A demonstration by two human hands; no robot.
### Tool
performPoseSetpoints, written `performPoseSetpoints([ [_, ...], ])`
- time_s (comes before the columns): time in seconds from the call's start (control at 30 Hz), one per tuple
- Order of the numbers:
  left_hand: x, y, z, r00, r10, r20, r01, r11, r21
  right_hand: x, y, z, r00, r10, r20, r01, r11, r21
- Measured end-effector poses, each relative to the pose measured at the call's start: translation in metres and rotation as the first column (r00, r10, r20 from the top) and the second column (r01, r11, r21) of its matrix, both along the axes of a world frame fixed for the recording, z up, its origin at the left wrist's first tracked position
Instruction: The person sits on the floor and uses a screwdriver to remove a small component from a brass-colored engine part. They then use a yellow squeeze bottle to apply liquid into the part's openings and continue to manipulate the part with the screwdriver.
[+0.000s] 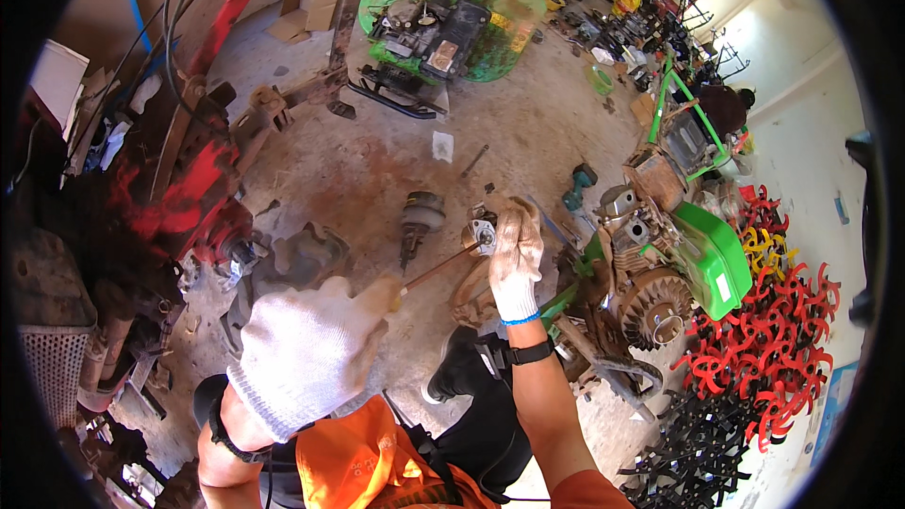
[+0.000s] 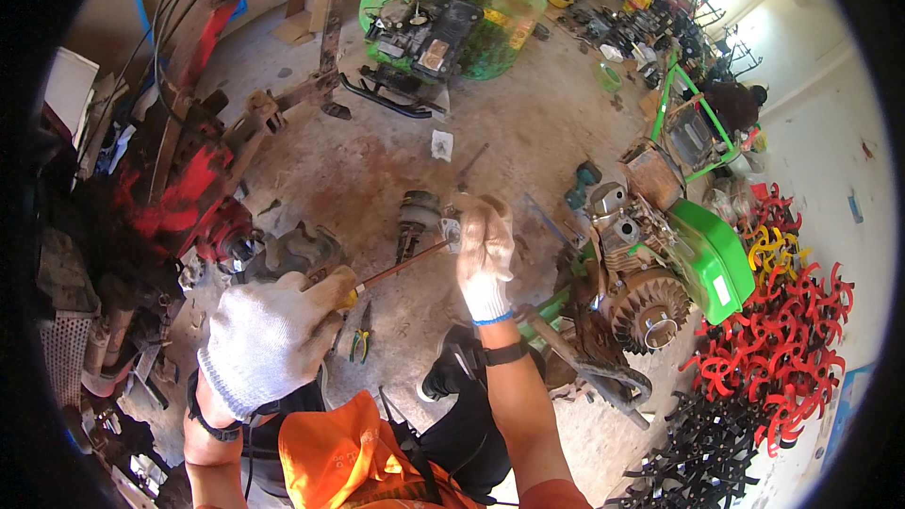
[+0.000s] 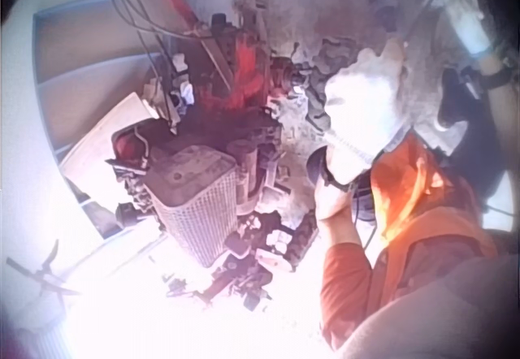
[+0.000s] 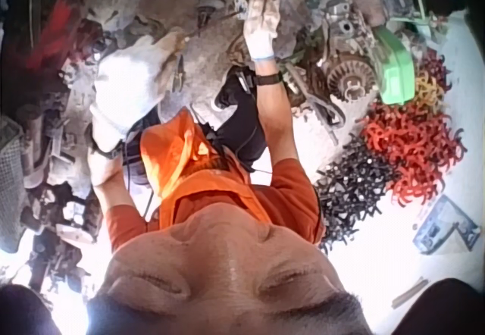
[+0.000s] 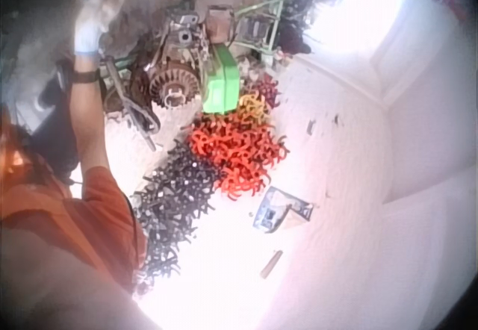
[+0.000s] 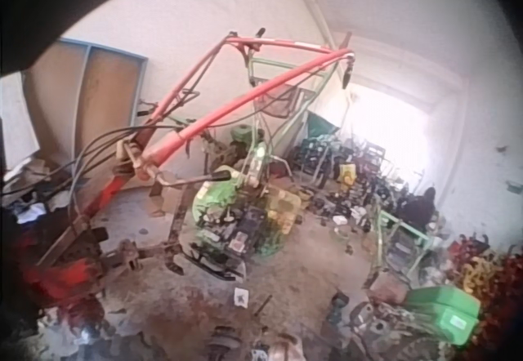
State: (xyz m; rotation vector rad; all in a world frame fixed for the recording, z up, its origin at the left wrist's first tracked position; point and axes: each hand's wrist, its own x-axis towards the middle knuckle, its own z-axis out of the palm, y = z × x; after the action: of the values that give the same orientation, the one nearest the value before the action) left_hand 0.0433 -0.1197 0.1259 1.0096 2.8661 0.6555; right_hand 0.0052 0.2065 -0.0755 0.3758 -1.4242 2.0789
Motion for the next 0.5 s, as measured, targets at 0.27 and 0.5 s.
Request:
performPoseSetpoints([
  [0.27, 0.009, -0.013, 0.037, 0.937, 0.233, -0.262, -0.214, 0.972, 0.097, 0.000, -0.009, 0.015, 0.950, -0.192, 0.246, 0.178, 0.981, 0.079],
  [0.5, -0.004, -0.027, 0.035, 0.907, 0.378, -0.183, -0.366, 0.925, 0.097, 0.008, -0.025, 0.023, 0.826, -0.486, 0.285, 0.122, 0.649, 0.751],
])
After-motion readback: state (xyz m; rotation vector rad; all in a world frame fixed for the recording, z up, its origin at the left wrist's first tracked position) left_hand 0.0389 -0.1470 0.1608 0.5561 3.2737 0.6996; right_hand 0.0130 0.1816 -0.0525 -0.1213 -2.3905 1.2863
